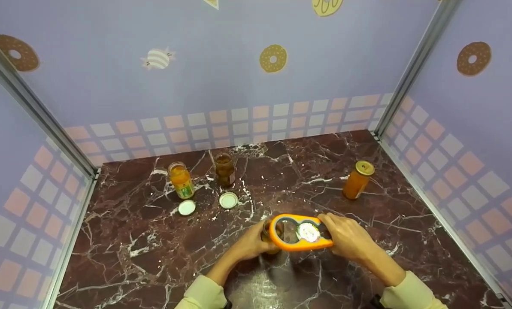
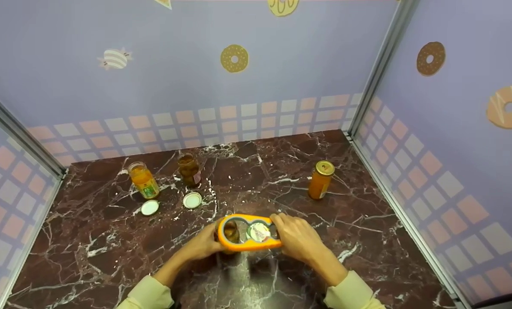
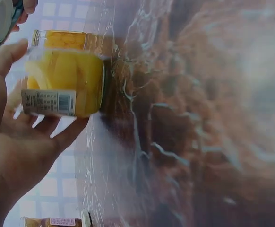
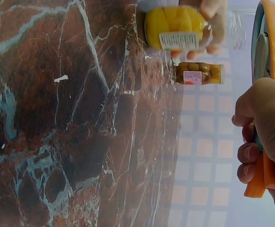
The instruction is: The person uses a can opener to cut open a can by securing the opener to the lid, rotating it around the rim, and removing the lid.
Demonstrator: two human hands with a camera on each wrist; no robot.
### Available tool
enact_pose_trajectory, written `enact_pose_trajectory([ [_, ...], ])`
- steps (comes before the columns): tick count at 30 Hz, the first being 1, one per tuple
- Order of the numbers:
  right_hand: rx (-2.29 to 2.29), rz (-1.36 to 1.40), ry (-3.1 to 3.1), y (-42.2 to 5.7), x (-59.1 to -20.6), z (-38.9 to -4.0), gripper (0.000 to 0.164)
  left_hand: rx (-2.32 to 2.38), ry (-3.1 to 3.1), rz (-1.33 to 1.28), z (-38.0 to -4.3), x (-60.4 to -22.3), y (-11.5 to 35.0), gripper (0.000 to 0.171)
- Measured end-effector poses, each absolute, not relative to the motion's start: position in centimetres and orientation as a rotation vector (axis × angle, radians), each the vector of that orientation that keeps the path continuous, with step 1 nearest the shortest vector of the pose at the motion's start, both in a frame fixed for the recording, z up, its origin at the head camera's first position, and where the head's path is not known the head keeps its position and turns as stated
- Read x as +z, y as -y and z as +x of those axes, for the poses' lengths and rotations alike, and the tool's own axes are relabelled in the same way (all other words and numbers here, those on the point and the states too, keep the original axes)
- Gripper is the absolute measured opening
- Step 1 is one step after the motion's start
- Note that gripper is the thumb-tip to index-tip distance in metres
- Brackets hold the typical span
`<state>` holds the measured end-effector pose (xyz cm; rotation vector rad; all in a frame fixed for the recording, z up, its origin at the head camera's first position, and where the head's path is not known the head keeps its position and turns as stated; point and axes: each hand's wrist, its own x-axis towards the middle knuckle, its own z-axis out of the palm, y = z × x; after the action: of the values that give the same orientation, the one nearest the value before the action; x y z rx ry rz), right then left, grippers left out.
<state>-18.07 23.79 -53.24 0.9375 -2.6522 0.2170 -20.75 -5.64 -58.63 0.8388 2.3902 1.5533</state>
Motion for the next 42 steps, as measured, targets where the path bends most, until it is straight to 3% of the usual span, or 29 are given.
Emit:
enact_pose_trajectory([
  [9, 0.198, 0.924, 2.671, -23.7, -52.6, -18.7, 0.072, 1.762, -2.703, 0.588, -25.3, -58.8, 3.2, 0.039],
  [19, 0.2, 0.922, 2.686, -23.4, -52.2, -19.5, 0.071, 1.544, -3.013, 0.151, -29.8, -58.1, 2.1, 0.055],
  [42, 0.167, 0.918, 2.667, -23.5, -51.5, -20.7, 0.07, 1.565, -3.068, -0.144, -36.6, -58.2, 1.4, 0.072],
])
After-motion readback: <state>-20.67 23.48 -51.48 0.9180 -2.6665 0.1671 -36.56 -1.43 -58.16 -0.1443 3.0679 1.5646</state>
